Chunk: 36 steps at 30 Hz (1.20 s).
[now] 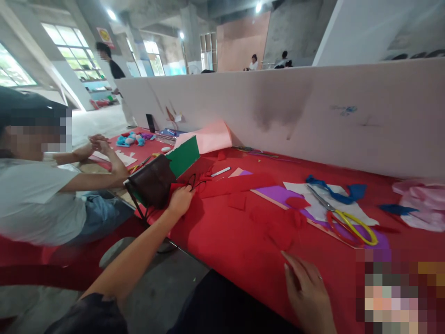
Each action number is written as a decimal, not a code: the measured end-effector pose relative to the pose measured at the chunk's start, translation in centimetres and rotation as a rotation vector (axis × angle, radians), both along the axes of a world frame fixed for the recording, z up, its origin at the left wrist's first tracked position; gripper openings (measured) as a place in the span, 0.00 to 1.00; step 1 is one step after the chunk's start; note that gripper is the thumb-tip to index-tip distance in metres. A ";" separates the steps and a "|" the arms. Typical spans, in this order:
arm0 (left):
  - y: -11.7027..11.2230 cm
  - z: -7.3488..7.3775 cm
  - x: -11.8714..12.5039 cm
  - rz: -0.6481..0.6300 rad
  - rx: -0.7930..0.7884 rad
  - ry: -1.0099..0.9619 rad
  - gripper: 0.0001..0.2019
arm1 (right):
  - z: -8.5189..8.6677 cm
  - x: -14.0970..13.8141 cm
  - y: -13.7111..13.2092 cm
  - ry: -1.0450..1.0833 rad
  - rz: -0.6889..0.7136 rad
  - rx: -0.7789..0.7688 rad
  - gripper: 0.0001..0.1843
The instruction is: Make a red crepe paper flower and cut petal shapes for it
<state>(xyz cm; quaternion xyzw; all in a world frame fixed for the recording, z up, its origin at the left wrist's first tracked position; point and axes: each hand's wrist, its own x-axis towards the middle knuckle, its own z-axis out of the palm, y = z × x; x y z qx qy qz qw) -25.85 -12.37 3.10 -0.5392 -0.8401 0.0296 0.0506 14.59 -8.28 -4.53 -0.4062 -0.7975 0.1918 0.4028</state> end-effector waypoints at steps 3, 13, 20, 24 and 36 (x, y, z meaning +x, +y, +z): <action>-0.1 0.3 -0.2 0.018 -0.023 0.009 0.21 | 0.6 -0.3 -0.3 -0.012 -0.017 0.010 0.14; 3.4 -0.4 11.1 -0.227 0.261 -0.436 0.20 | 2.0 -0.4 -0.7 -0.111 -0.017 0.035 0.15; 5.0 -3.2 22.3 -0.300 0.305 -0.711 0.10 | 2.5 -0.9 2.6 -0.351 -0.211 -0.061 0.18; 5.4 -3.6 23.9 -0.204 0.334 -0.619 0.10 | 2.3 -1.9 4.2 -0.413 -0.254 -0.095 0.20; 6.0 -4.5 23.5 -0.199 0.487 -0.803 0.05 | 3.6 -2.6 6.6 -0.224 -0.183 -0.154 0.08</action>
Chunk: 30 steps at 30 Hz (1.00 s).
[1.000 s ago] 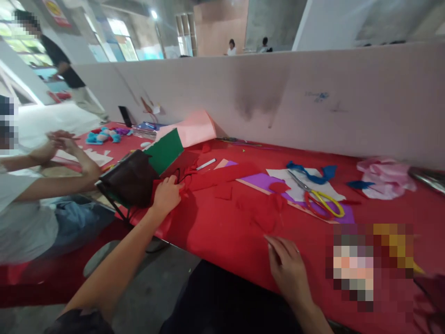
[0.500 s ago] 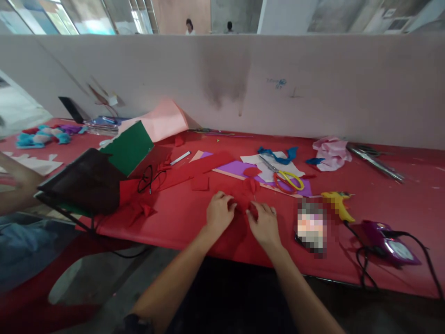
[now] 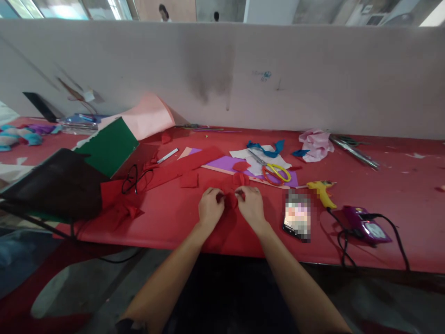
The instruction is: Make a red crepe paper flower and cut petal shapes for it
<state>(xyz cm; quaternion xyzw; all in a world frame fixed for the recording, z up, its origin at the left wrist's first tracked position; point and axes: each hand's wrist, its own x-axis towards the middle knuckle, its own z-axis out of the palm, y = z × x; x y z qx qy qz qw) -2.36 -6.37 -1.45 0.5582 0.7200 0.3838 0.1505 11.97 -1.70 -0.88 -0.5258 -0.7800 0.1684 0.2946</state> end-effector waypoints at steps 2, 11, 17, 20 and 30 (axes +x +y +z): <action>0.3 0.1 -0.3 -0.001 0.040 -0.062 0.04 | 0.4 -0.1 0.9 0.024 0.044 -0.002 0.08; 1.9 0.3 -1.6 -0.127 0.061 -0.434 0.02 | 2.1 -1.2 3.5 0.138 0.293 -0.018 0.09; 3.6 1.1 -2.0 -0.103 0.118 -0.592 0.06 | 2.0 -1.9 4.9 0.366 0.382 -0.171 0.13; 4.2 1.3 -2.0 -0.089 0.147 -0.635 0.04 | 1.0 -1.7 5.2 0.537 0.347 -0.210 0.12; 7.3 2.0 -0.5 -0.178 0.100 -0.677 0.05 | -0.1 -1.6 5.2 0.727 0.155 -0.214 0.10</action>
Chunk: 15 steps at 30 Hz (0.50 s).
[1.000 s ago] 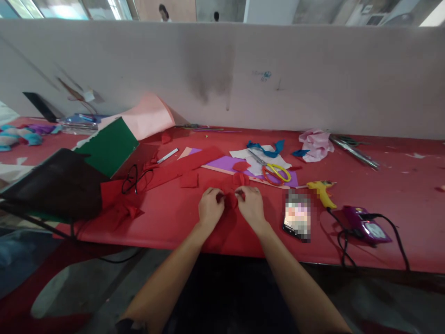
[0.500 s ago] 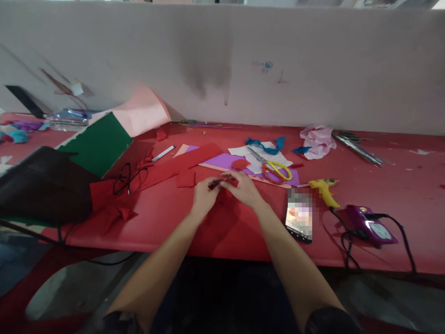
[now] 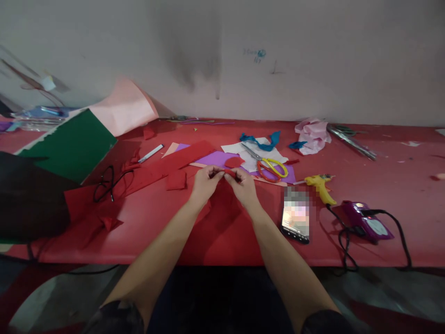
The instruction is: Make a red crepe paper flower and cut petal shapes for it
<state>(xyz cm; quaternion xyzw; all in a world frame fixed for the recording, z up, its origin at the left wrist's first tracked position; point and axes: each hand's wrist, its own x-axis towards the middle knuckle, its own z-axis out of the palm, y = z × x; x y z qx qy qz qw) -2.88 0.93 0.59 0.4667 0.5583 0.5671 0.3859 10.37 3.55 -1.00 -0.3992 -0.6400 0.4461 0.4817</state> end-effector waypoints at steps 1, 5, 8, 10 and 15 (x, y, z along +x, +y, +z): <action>0.2 -0.1 0.0 0.008 0.003 -0.002 0.04 | 0.0 -0.1 0.0 0.014 -0.007 -0.009 0.10; 0.1 -0.6 -0.1 0.001 0.039 -0.072 0.05 | -0.1 -0.3 0.0 0.056 -0.054 -0.041 0.09; -0.5 -0.6 -0.2 -0.042 0.041 -0.122 0.07 | 0.1 -0.3 0.0 0.087 -0.078 -0.056 0.08; -0.7 -0.5 -0.2 -0.081 0.036 -0.130 0.09 | 0.2 -0.4 0.0 0.079 -0.066 -0.052 0.08; -0.8 -0.5 -0.4 -0.035 -0.001 -0.162 0.06 | 0.0 -0.6 -0.1 0.036 -0.068 -0.050 0.09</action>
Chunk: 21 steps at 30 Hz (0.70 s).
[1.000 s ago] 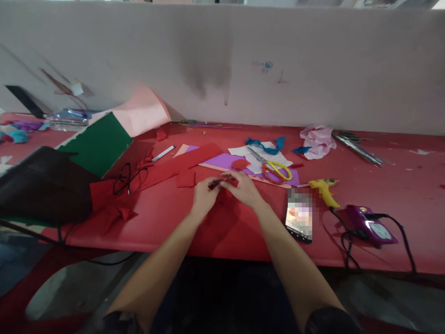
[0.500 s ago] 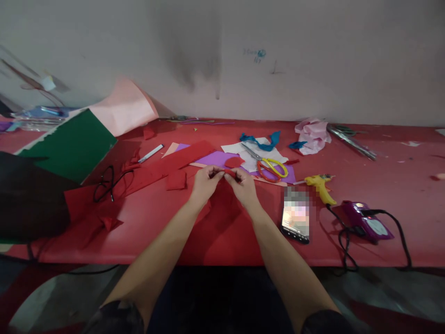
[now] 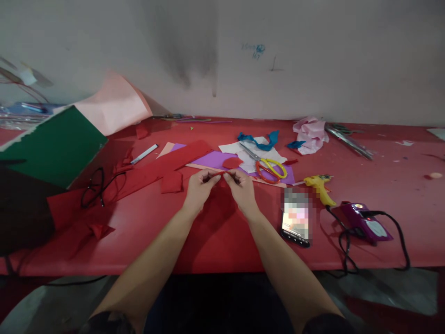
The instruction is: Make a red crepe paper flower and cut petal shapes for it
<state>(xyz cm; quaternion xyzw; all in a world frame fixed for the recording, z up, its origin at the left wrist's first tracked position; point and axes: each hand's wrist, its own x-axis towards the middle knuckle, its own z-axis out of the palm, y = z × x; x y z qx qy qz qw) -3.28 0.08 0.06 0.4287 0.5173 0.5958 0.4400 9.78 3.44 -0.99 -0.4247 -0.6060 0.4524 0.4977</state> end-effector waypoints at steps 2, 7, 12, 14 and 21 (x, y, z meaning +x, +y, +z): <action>0.0 -0.1 0.0 0.003 -0.021 -0.052 0.07 | 0.0 0.0 0.0 0.010 -0.015 0.005 0.09; 0.1 -0.1 0.2 -0.020 0.004 -0.095 0.11 | 0.1 0.0 0.0 0.026 0.002 0.027 0.08; 0.1 -0.1 0.2 0.016 0.025 -0.053 0.07 | 0.2 -0.1 -0.1 -0.008 -0.008 0.031 0.09; 0.1 0.0 0.2 0.008 0.041 -0.024 0.08 | 0.2 -0.1 -0.1 -0.019 0.004 0.021 0.09; 0.0 0.0 0.5 0.014 0.058 0.026 0.06 | 0.1 -0.1 -0.1 -0.041 0.002 0.017 0.10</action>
